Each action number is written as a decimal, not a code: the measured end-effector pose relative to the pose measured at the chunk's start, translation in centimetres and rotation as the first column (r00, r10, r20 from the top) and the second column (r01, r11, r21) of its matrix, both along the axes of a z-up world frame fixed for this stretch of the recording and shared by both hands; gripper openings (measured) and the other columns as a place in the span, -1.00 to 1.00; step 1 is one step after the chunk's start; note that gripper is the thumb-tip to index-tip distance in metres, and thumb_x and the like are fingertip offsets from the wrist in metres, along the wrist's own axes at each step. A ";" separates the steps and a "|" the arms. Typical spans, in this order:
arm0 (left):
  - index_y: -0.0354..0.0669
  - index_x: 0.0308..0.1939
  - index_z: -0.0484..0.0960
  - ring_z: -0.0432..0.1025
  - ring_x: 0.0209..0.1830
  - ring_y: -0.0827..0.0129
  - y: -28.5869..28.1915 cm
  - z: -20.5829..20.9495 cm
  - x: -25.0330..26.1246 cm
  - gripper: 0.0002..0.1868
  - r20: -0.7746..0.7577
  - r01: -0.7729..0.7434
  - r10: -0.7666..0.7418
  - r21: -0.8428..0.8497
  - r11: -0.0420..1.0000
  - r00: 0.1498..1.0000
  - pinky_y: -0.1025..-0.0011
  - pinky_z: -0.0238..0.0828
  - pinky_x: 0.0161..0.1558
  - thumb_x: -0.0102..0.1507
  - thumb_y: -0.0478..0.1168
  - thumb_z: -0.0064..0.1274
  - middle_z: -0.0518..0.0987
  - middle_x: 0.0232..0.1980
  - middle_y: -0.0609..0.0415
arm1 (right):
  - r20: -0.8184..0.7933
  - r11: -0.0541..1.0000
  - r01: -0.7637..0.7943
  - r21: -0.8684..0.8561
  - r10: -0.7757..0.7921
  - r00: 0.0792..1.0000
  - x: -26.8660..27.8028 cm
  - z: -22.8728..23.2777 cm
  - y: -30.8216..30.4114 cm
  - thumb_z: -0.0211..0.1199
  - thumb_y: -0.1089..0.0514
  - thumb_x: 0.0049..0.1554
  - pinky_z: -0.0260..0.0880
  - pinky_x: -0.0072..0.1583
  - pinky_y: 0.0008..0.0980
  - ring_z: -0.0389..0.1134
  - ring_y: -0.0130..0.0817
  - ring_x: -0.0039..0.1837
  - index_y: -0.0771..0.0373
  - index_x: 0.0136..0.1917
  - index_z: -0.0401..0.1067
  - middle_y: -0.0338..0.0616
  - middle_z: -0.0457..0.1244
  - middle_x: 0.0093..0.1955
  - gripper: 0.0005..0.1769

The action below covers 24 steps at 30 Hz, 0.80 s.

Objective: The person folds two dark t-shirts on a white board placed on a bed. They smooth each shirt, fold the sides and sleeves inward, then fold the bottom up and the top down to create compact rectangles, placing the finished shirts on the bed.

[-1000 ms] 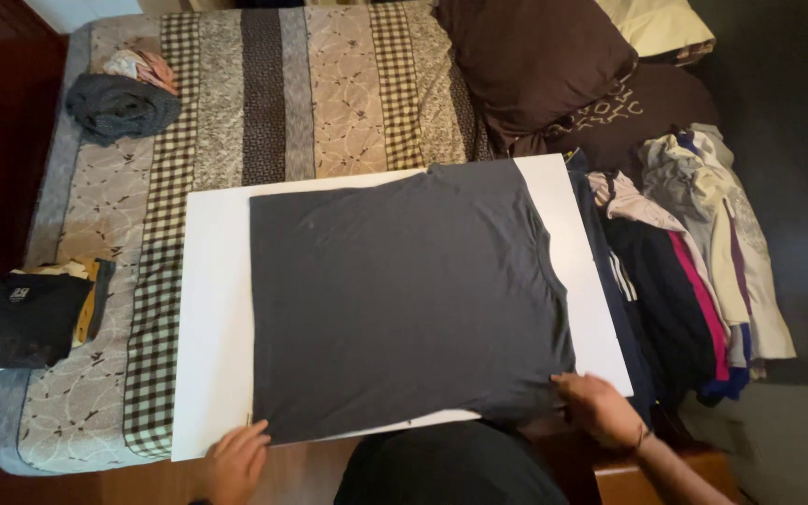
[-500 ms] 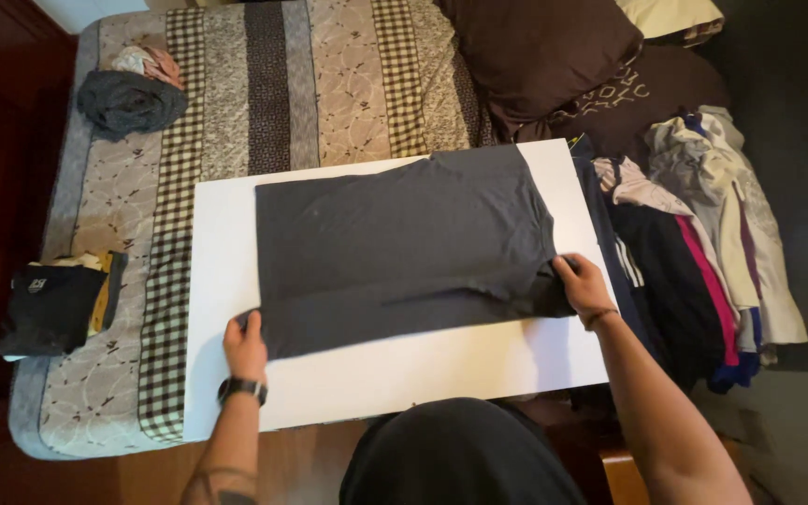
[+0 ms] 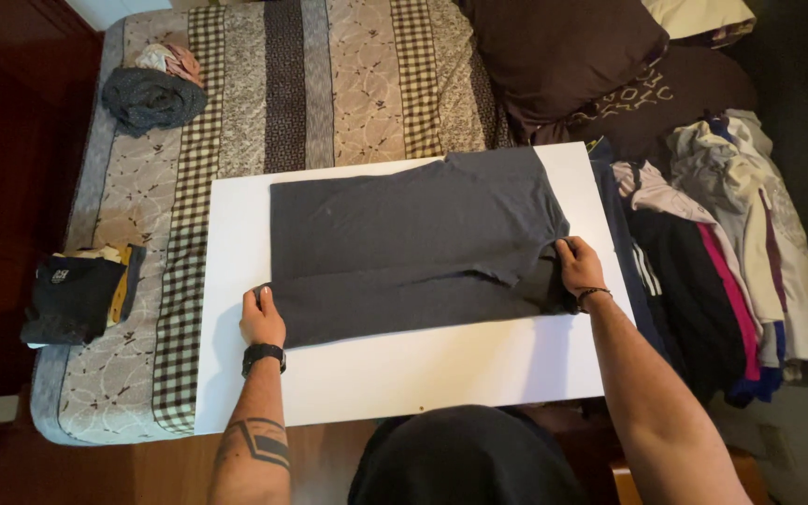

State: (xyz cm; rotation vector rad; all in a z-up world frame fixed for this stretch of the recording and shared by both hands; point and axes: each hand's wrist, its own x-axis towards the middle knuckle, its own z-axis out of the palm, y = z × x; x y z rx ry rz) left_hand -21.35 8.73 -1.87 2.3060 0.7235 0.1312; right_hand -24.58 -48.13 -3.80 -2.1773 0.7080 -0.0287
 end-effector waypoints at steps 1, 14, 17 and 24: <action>0.15 -0.05 0.47 0.45 -0.08 -0.02 0.0 0.1 0.3 -0.74 -0.007 0.008 -0.008 -0.002 1.000 1.000 0.11 0.39 -0.06 0.36 0.10 -0.22 0.59 -0.18 -0.02 | -0.004 1.000 0.005 -0.006 -0.005 1.000 0.2 0.2 0.1 0.08 -0.15 0.20 0.23 0.18 -0.04 0.26 0.03 0.14 0.02 0.05 0.43 -0.03 0.31 -0.05 -0.70; 0.17 0.02 0.50 0.43 -0.02 0.00 0.0 0.6 2.1 -0.67 -0.072 0.068 -0.064 0.054 0.996 0.995 0.11 0.37 0.02 0.35 0.14 -0.25 0.59 -0.09 0.00 | -0.110 0.997 0.001 -0.074 -0.010 0.994 1.9 -0.8 -0.3 0.05 -0.22 0.20 0.22 0.23 -0.08 0.26 0.00 0.18 -0.01 0.11 0.42 -0.05 0.31 0.04 -0.63; 0.19 0.03 0.51 0.43 -0.01 0.05 -0.1 0.8 2.0 -0.66 -0.075 0.059 -0.055 0.044 0.997 0.996 0.15 0.36 0.03 0.34 0.16 -0.23 0.59 -0.09 0.06 | -0.124 0.997 0.020 -0.069 -0.029 0.992 2.0 -0.4 -0.2 0.06 -0.26 0.19 0.21 0.24 -0.08 0.25 0.01 0.19 -0.02 0.15 0.40 -0.01 0.30 0.05 -0.59; 0.15 0.28 0.31 0.38 0.08 0.00 1.2 1.0 0.0 -0.50 -0.053 -0.051 0.046 -0.105 0.993 0.998 0.14 0.26 0.12 0.32 0.19 -0.24 0.56 -0.05 -0.11 | -0.186 0.993 0.071 -0.098 -0.088 0.979 -0.7 0.6 -0.3 0.02 -0.31 0.19 0.19 0.25 -0.07 0.23 0.03 0.21 -0.05 0.25 0.31 0.13 0.30 0.04 -0.51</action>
